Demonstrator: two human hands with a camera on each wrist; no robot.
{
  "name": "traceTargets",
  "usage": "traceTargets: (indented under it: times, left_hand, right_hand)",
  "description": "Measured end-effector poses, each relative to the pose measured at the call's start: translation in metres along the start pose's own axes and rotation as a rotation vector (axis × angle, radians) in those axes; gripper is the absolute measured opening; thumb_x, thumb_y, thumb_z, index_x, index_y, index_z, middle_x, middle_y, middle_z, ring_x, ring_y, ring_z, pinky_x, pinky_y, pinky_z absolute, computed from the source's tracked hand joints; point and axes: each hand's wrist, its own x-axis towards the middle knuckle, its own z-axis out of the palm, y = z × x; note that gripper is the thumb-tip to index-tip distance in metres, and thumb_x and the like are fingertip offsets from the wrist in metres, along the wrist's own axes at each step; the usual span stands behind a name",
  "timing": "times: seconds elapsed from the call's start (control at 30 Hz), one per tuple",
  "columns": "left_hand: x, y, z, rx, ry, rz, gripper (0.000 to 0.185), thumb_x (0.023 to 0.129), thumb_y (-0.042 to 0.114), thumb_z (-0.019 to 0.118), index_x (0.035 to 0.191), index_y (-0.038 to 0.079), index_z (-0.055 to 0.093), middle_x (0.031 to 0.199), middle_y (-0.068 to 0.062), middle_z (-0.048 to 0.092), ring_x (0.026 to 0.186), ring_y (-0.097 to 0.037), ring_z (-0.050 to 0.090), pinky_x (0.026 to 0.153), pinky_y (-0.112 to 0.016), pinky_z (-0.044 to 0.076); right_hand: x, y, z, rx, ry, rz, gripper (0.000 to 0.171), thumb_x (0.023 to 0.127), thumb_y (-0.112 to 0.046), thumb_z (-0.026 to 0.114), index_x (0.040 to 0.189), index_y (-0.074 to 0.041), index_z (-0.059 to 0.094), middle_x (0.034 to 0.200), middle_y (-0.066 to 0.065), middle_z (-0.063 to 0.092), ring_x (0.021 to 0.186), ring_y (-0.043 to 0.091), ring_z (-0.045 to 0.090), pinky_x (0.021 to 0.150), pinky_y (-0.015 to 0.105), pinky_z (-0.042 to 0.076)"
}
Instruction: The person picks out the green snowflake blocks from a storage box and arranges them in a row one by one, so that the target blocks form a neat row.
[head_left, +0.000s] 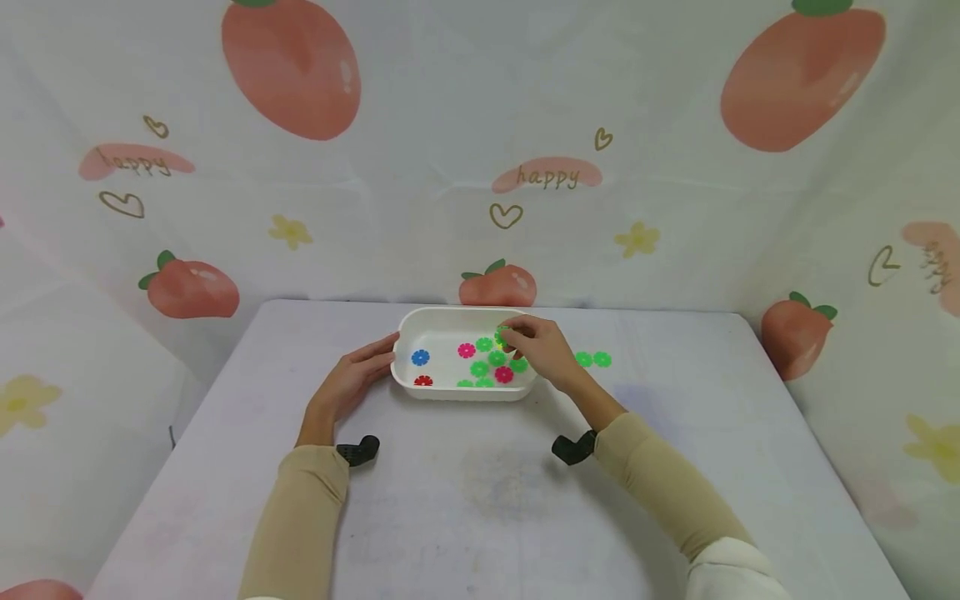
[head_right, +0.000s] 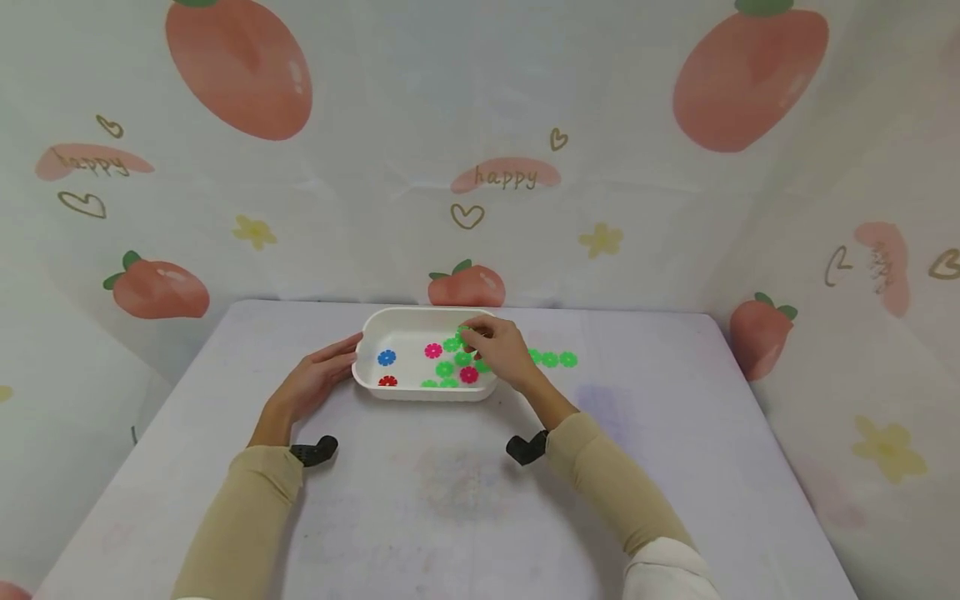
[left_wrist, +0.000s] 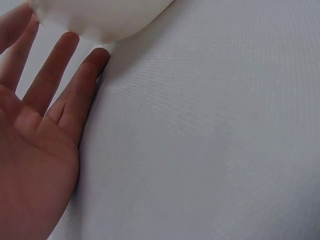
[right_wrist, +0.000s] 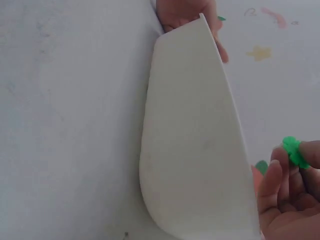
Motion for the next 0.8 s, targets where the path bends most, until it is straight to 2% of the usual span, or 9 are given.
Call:
traceTargets:
  times: [0.23,0.37,0.6,0.8]
  left_hand:
    - [0.002,0.002,0.000,-0.007,0.000,0.005,0.049,0.095,0.026,0.060,0.142,0.028,0.047,0.154,0.008,0.037,0.141,-0.012,0.036,0.117,-0.034,0.032]
    - [-0.001,0.006,0.001,-0.027,0.000,-0.007,0.050,0.095,0.022,0.059,0.142,0.026,0.046,0.154,0.007,0.036,0.142,-0.012,0.035,0.118,-0.034,0.031]
    - [-0.011,0.019,0.007,-0.030,-0.016,-0.022,0.050,0.097,0.018,0.055,0.145,0.021,0.043,0.156,0.004,0.033,0.144,-0.016,0.032,0.119,-0.038,0.028]
    - [-0.009,0.016,0.007,-0.025,-0.011,-0.022,0.050,0.096,0.019,0.056,0.144,0.022,0.043,0.156,0.005,0.033,0.144,-0.015,0.032,0.119,-0.037,0.028]
  right_hand:
    - [-0.008,0.006,-0.018,0.073,0.053,0.016,0.034,0.092,-0.034,0.063,0.112,-0.007,0.065,0.098,0.014,0.067,0.096,0.039,0.063,0.078,0.032,0.058]
    - [-0.012,0.008,-0.026,0.072,0.087,0.011,0.033,0.092,-0.032,0.064,0.111,-0.006,0.065,0.093,0.008,0.067,0.093,0.037,0.063,0.077,0.032,0.058]
    - [-0.019,0.017,-0.040,-0.001,0.125,0.018,0.033,0.092,-0.032,0.063,0.111,-0.005,0.065,0.091,0.009,0.066,0.079,0.020,0.063,0.073,0.028,0.057]
    - [-0.024,0.025,-0.053,-0.023,0.143,0.035,0.029,0.093,-0.028,0.062,0.109,-0.005,0.066,0.088,0.009,0.066,0.080,0.022,0.063,0.072,0.030,0.057]
